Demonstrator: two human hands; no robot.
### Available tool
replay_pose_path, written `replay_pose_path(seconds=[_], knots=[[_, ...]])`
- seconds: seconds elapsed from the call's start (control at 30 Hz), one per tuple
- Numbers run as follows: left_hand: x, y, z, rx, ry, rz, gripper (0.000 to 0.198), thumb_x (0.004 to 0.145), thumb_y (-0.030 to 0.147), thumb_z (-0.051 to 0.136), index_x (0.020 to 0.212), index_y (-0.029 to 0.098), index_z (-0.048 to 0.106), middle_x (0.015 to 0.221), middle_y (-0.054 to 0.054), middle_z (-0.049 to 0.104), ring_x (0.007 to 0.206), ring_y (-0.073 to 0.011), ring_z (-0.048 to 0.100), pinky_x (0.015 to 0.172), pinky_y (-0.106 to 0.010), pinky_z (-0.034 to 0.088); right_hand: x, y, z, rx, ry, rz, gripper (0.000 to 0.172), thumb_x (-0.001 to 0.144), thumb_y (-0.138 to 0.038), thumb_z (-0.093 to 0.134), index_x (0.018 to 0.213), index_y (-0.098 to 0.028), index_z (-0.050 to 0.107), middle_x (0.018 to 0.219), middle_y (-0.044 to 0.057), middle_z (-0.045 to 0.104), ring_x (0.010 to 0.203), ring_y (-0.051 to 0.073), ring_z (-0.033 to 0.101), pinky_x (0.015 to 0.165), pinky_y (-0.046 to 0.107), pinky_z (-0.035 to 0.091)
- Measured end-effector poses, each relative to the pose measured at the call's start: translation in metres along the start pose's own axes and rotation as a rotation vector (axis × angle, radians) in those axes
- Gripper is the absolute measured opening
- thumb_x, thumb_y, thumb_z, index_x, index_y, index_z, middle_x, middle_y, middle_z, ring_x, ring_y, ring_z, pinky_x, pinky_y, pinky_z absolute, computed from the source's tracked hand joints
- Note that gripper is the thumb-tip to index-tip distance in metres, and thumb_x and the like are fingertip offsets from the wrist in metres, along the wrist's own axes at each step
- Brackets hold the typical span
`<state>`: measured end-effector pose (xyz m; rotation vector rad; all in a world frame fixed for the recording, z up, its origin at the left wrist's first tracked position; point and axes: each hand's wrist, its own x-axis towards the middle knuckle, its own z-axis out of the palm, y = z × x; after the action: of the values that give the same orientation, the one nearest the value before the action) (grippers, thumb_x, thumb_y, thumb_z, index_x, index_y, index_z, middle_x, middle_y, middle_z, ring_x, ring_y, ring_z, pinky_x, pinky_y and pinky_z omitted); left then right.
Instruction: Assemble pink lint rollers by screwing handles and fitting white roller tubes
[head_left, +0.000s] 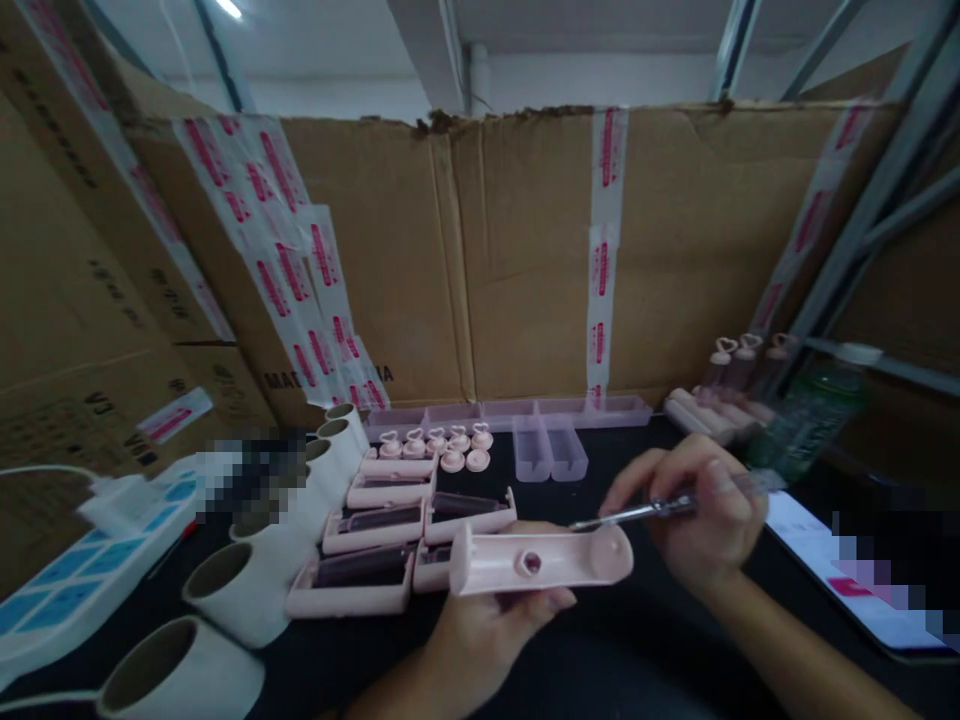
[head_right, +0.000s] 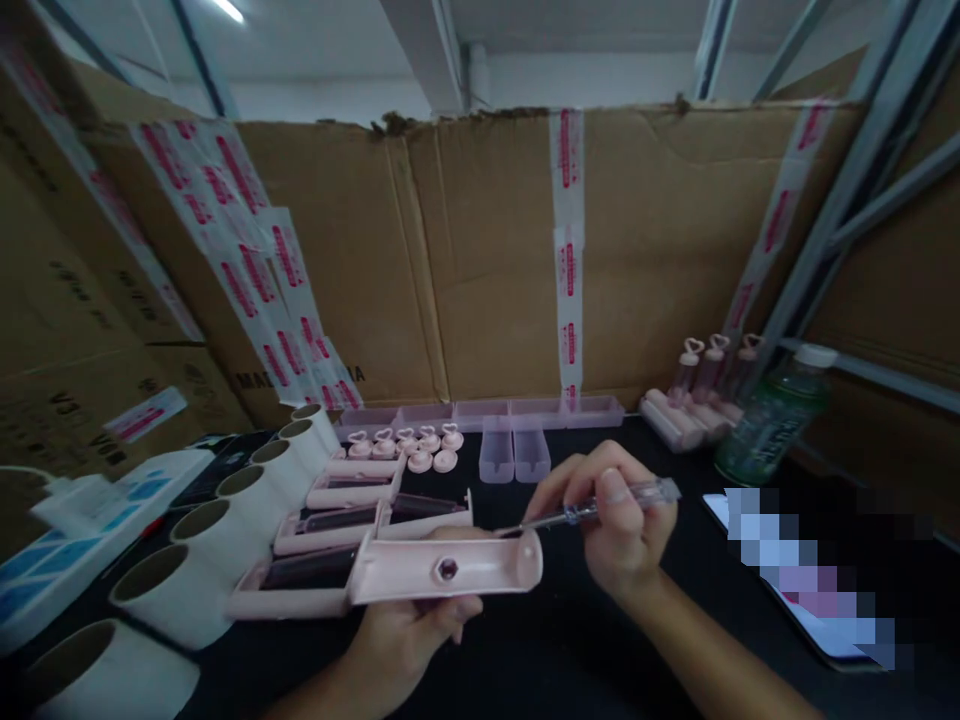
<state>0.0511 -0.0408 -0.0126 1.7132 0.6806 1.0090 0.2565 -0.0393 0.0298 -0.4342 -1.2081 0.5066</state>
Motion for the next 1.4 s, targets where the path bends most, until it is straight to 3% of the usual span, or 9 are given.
replay_pose_path(seconds=[0.13, 0.3, 0.5, 0.7, 0.87, 1.03, 1.13, 1.27, 1.4], knots=[[-0.002, -0.002, -0.002, 0.053, -0.014, 0.003, 0.041, 0.091, 0.051, 0.068, 0.114, 0.018, 0.075, 0.112, -0.011, 0.073, 0.111, -0.0294, 0.066, 0.105, -0.045, 0.054, 0.003, -0.004, -0.002, 0.03, -0.016, -0.04, 0.034, 0.103, -0.032, 0.048, 0.074, -0.019, 0.06, 0.062, 0.005, 0.067, 0.052, 0.021, 0.067, 0.044, 0.027, 0.048], [0.002, -0.001, -0.001, -0.041, -0.02, -0.007, 0.045, 0.089, 0.053, 0.071, 0.117, 0.017, 0.074, 0.112, -0.011, 0.074, 0.108, -0.0282, 0.068, 0.101, -0.042, 0.056, 0.004, -0.011, -0.002, 0.071, -0.068, 0.023, 0.034, 0.106, -0.036, 0.041, 0.081, -0.021, 0.059, 0.072, 0.007, 0.072, 0.057, 0.023, 0.07, 0.047, 0.031, 0.052], [0.004, 0.003, -0.004, -0.06, -0.017, -0.031, 0.044, 0.088, 0.051, 0.074, 0.117, 0.018, 0.073, 0.116, -0.011, 0.074, 0.109, -0.0274, 0.069, 0.103, -0.039, 0.055, 0.003, -0.01, -0.005, 0.047, -0.16, 0.062, 0.026, 0.102, -0.032, 0.049, 0.081, -0.021, 0.061, 0.077, 0.007, 0.074, 0.064, 0.024, 0.072, 0.055, 0.033, 0.057], [0.004, 0.008, -0.001, -0.184, -0.004, 0.029, 0.032, 0.086, 0.041, 0.079, 0.115, 0.027, 0.076, 0.108, -0.002, 0.076, 0.101, -0.0181, 0.072, 0.093, -0.022, 0.057, 0.007, -0.006, -0.011, 0.003, -0.348, 0.021, 0.027, 0.105, -0.032, 0.045, 0.089, -0.022, 0.065, 0.076, 0.007, 0.074, 0.064, 0.025, 0.073, 0.053, 0.034, 0.057], [0.007, -0.003, -0.004, -0.149, -0.072, 0.105, 0.037, 0.088, 0.04, 0.077, 0.121, 0.024, 0.074, 0.109, -0.006, 0.077, 0.096, -0.0201, 0.074, 0.087, -0.023, 0.06, 0.007, -0.016, -0.015, -0.155, -0.455, -0.047, 0.028, 0.109, -0.037, 0.041, 0.095, -0.024, 0.061, 0.081, 0.004, 0.075, 0.066, 0.024, 0.074, 0.056, 0.035, 0.056], [0.006, 0.002, -0.006, -0.153, -0.094, -0.04, 0.041, 0.086, 0.047, 0.078, 0.118, 0.022, 0.075, 0.109, -0.007, 0.077, 0.098, -0.0228, 0.074, 0.089, -0.026, 0.06, 0.003, -0.023, -0.017, -0.224, -0.46, 0.061, 0.026, 0.11, -0.04, 0.041, 0.099, -0.027, 0.061, 0.087, 0.002, 0.076, 0.073, 0.025, 0.074, 0.062, 0.038, 0.056], [0.007, 0.015, -0.002, -0.247, -0.054, -0.065, 0.031, 0.086, 0.041, 0.078, 0.115, 0.03, 0.077, 0.108, 0.0, 0.077, 0.1, -0.0171, 0.073, 0.091, -0.02, 0.057, 0.001, -0.019, -0.016, -0.167, -0.44, 0.068, 0.023, 0.109, -0.036, 0.043, 0.104, -0.027, 0.063, 0.088, 0.002, 0.076, 0.073, 0.024, 0.074, 0.06, 0.037, 0.056], [0.008, 0.017, 0.001, -0.264, 0.006, -0.044, 0.029, 0.087, 0.04, 0.077, 0.114, 0.031, 0.076, 0.106, 0.002, 0.076, 0.098, -0.0132, 0.072, 0.088, -0.014, 0.055, -0.002, -0.011, -0.012, -0.134, -0.361, 0.063, 0.022, 0.106, -0.03, 0.045, 0.102, -0.026, 0.066, 0.085, 0.002, 0.075, 0.07, 0.024, 0.074, 0.056, 0.037, 0.058], [0.009, 0.004, -0.002, -0.188, -0.065, 0.084, 0.034, 0.088, 0.036, 0.079, 0.121, 0.031, 0.072, 0.109, 0.001, 0.075, 0.097, -0.0129, 0.071, 0.087, -0.013, 0.055, -0.007, -0.004, -0.004, -0.078, -0.26, 0.025, 0.024, 0.104, -0.026, 0.046, 0.098, -0.023, 0.069, 0.078, 0.004, 0.074, 0.064, 0.026, 0.074, 0.048, 0.035, 0.059]])
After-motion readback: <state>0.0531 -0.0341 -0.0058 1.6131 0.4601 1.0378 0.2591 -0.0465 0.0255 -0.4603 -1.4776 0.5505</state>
